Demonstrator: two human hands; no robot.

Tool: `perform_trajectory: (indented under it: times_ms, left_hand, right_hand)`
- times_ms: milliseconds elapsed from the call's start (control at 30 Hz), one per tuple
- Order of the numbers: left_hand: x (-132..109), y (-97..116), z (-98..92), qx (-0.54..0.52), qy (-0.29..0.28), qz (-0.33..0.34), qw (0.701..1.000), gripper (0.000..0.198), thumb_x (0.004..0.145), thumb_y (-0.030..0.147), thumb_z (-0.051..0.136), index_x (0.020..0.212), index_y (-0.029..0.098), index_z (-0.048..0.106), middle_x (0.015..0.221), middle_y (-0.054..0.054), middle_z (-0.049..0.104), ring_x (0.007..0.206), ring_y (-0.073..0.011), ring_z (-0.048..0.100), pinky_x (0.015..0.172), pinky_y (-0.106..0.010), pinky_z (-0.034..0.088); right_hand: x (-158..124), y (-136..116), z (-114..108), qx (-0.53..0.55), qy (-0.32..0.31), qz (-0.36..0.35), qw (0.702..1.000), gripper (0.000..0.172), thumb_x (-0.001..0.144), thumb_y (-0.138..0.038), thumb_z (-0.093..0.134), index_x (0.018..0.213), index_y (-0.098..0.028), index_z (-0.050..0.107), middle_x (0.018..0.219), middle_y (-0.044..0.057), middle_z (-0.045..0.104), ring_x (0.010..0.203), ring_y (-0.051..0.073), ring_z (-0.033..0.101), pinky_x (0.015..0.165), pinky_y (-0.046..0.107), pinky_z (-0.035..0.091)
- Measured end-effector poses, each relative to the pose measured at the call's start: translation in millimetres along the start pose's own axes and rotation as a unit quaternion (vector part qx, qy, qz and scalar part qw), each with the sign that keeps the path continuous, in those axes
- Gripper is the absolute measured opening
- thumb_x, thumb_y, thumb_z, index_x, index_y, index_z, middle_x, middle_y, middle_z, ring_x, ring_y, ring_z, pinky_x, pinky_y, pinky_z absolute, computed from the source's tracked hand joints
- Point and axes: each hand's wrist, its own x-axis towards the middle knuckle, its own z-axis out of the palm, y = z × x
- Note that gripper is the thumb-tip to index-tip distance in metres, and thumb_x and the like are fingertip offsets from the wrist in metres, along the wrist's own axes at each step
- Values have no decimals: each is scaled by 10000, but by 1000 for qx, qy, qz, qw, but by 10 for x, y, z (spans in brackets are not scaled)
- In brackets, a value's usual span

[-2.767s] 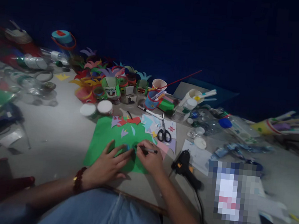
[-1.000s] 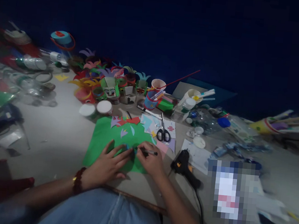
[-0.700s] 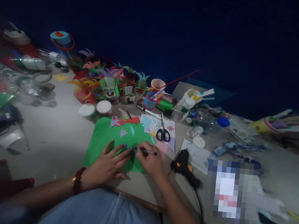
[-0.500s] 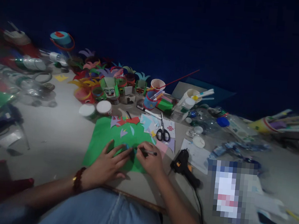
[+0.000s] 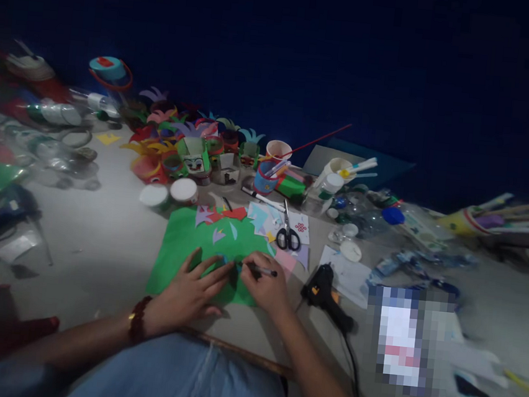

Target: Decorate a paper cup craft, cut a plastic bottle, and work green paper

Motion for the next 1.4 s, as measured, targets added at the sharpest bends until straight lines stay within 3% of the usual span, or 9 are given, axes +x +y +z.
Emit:
perform_trajectory:
  times_ms: [1167, 1400]
  left_hand:
    - [24, -2, -29, 6, -12, -3, 1000, 671, 905, 683, 472, 1443, 281, 464, 1573, -34, 416, 1376, -314, 415, 1153, -614, 268]
    - [15, 11, -31, -13, -4, -8, 1000, 615, 898, 674, 499, 1422, 356, 465, 1578, 14, 409, 1372, -310, 413, 1146, -639, 252]
  right_hand:
    - [-107, -29, 22, -18, -14, -4, 1000, 130, 842, -229, 519, 733, -241, 591, 650, -6, 624, 630, 176, 594, 610, 274, 437]
    - [-99, -22, 25, -11, -11, 6, 1000, 143, 857, -235, 506, 740, -236, 588, 658, -5, 633, 633, 175, 612, 601, 270, 444]
